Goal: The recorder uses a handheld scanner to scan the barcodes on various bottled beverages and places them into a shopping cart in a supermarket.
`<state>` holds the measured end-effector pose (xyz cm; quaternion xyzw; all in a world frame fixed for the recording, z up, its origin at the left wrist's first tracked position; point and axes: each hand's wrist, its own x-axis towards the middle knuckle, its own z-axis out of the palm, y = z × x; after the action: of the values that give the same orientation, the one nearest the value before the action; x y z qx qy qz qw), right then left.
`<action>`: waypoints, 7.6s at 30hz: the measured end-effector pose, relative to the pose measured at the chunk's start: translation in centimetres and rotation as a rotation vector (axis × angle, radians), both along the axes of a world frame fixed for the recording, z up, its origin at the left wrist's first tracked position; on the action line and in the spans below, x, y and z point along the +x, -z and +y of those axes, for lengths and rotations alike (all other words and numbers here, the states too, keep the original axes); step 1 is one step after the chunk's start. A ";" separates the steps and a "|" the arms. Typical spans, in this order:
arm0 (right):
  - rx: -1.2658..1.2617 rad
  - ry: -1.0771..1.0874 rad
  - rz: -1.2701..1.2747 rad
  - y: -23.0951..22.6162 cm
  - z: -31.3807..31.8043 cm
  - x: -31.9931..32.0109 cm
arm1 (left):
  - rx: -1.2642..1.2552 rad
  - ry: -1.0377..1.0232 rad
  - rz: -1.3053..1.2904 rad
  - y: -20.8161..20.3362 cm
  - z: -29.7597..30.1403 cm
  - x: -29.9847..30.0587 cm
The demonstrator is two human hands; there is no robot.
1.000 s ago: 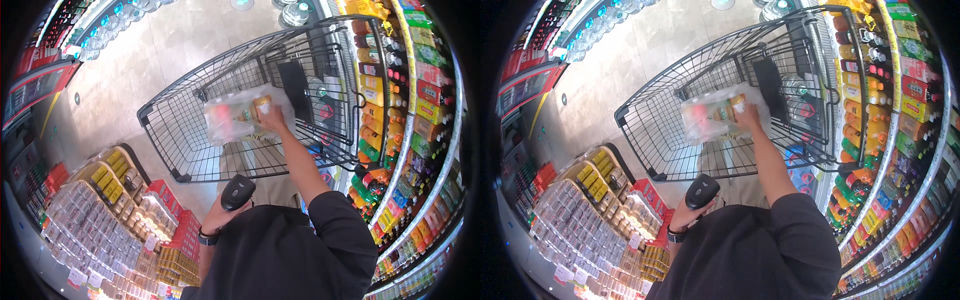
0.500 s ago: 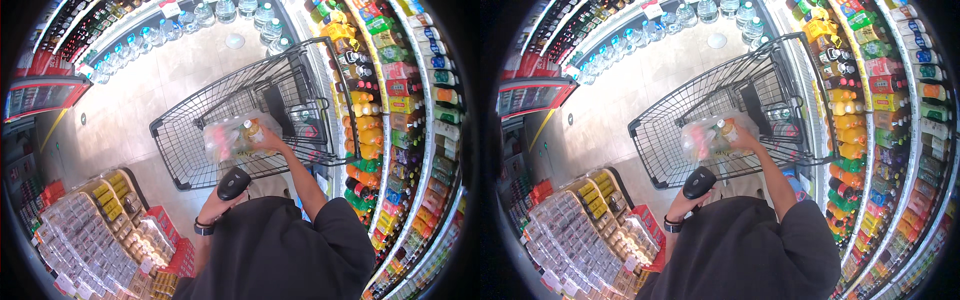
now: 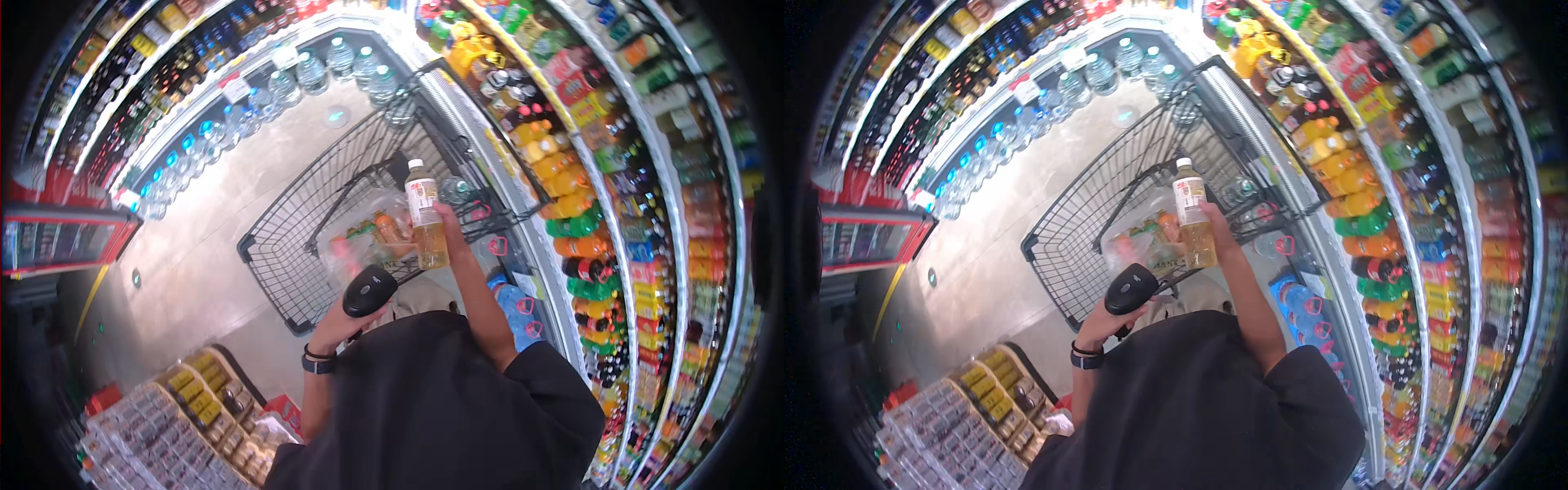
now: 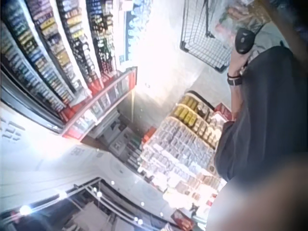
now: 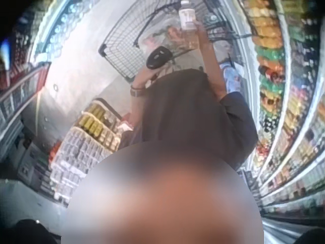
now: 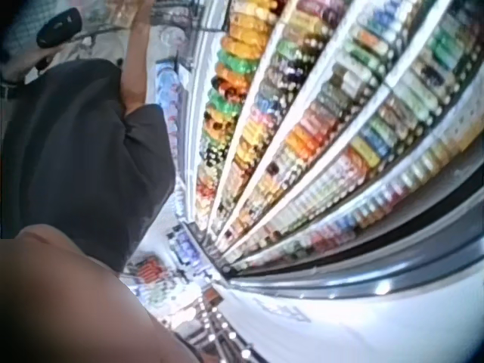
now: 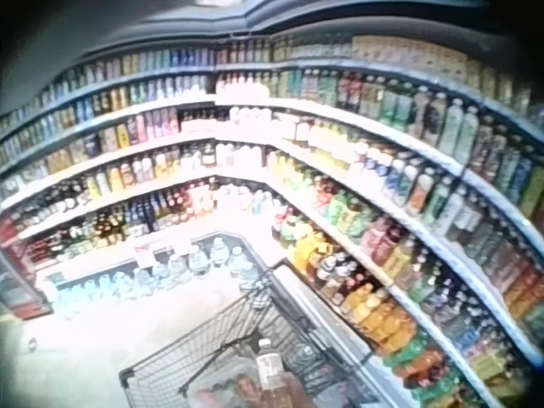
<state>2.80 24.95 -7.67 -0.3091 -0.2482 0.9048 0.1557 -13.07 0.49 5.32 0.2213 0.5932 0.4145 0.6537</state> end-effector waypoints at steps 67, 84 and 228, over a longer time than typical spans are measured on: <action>0.093 1.372 -0.084 -8.5 -8.7 36.2 | 0.172 1.407 -0.199 -2.3 29.7 30.7; 1.068 1.191 -0.670 -17.9 15.0 43.8 | 0.152 1.034 -0.288 -0.9 32.0 27.9; 1.449 -0.591 -0.932 32.7 -3.0 -13.8 | -0.256 -0.227 -0.163 7.3 -1.9 -2.9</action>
<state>-10.96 21.92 -40.39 -0.3937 -0.8631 0.3136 -0.0425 -15.95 -1.42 -2.02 0.0334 0.6075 0.4233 0.6713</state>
